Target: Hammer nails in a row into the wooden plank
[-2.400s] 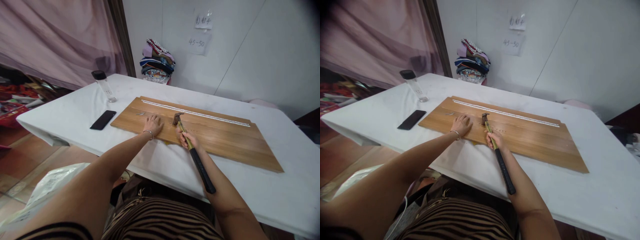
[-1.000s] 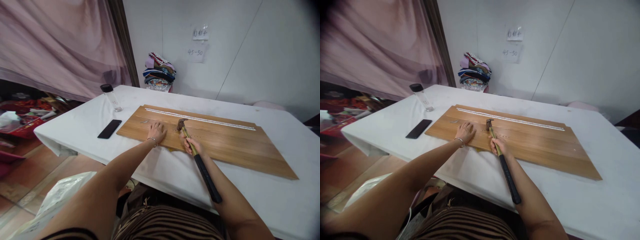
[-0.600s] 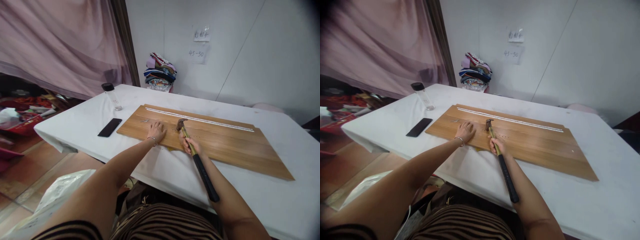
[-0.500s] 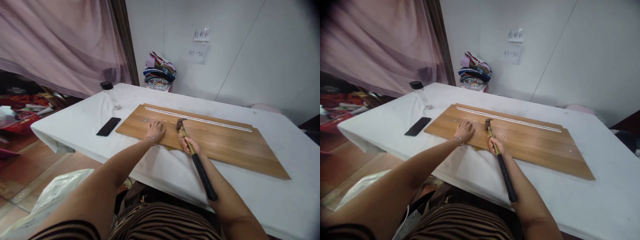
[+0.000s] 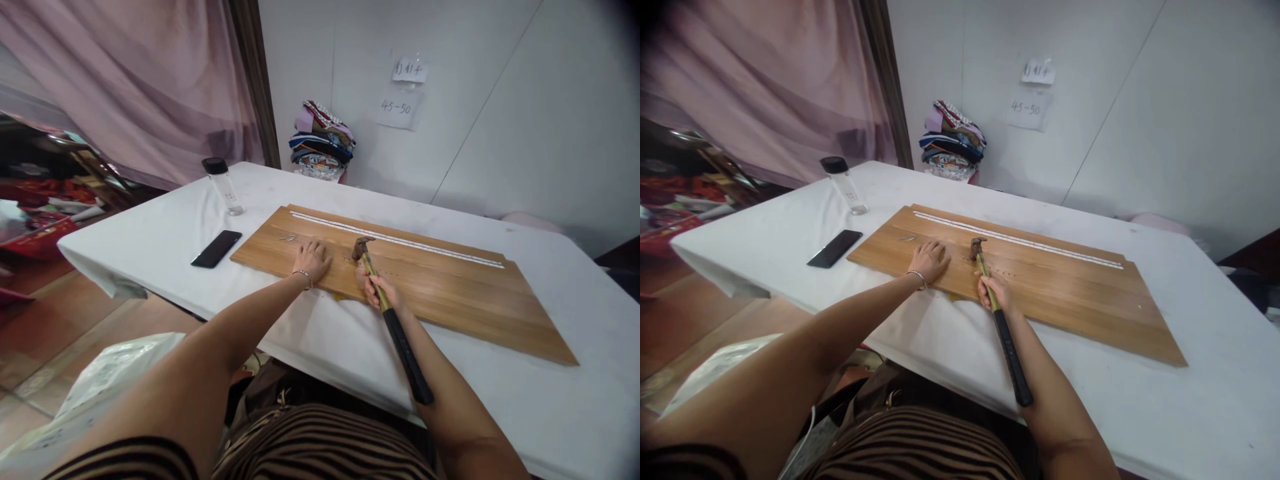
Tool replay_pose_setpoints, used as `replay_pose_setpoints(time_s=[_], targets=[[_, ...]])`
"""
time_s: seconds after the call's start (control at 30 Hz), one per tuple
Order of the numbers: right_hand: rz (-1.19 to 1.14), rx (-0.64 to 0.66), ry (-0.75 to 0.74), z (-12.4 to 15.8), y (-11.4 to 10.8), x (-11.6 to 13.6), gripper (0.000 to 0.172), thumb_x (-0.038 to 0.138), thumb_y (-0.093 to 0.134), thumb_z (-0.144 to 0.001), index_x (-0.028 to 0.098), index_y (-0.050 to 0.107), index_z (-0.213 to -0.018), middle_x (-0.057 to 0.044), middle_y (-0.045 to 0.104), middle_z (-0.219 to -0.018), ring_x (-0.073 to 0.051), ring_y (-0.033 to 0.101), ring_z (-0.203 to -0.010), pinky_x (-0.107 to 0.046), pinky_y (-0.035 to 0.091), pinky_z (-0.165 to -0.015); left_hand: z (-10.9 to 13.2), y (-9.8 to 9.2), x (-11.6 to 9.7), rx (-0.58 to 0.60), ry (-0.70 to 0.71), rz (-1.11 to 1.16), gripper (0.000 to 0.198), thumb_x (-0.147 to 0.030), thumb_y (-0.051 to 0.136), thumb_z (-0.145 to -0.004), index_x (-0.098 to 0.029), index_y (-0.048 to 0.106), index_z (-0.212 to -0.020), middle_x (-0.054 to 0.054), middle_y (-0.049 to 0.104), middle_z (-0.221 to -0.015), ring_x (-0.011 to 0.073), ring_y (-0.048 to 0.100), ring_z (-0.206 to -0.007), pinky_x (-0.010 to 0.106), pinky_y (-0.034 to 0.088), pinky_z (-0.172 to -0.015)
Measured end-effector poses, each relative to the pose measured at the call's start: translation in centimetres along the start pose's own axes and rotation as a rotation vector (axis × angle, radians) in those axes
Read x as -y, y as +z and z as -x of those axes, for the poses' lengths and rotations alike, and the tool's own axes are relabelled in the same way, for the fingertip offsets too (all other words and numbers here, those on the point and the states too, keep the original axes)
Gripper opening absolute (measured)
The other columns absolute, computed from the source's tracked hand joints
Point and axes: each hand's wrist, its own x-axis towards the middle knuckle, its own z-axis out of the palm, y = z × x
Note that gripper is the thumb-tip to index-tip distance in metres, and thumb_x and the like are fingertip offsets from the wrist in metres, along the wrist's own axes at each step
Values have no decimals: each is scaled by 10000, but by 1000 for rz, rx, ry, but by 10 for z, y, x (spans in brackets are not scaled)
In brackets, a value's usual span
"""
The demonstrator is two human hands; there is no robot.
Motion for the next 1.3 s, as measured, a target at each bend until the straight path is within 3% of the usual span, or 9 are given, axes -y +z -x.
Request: replay_pose_setpoints(time_s=[1.3], targets=[[16,-9,6,3,1,1,406,477,764,-807,220,607,-1080,116,537,-588,-71,392,-344,-203,316,-330,-1,2,0,8,-14,8,414,-413,488,-1061,-213,705,-1351,140,599,-1585,314,472,-1510,499,329,-1274]])
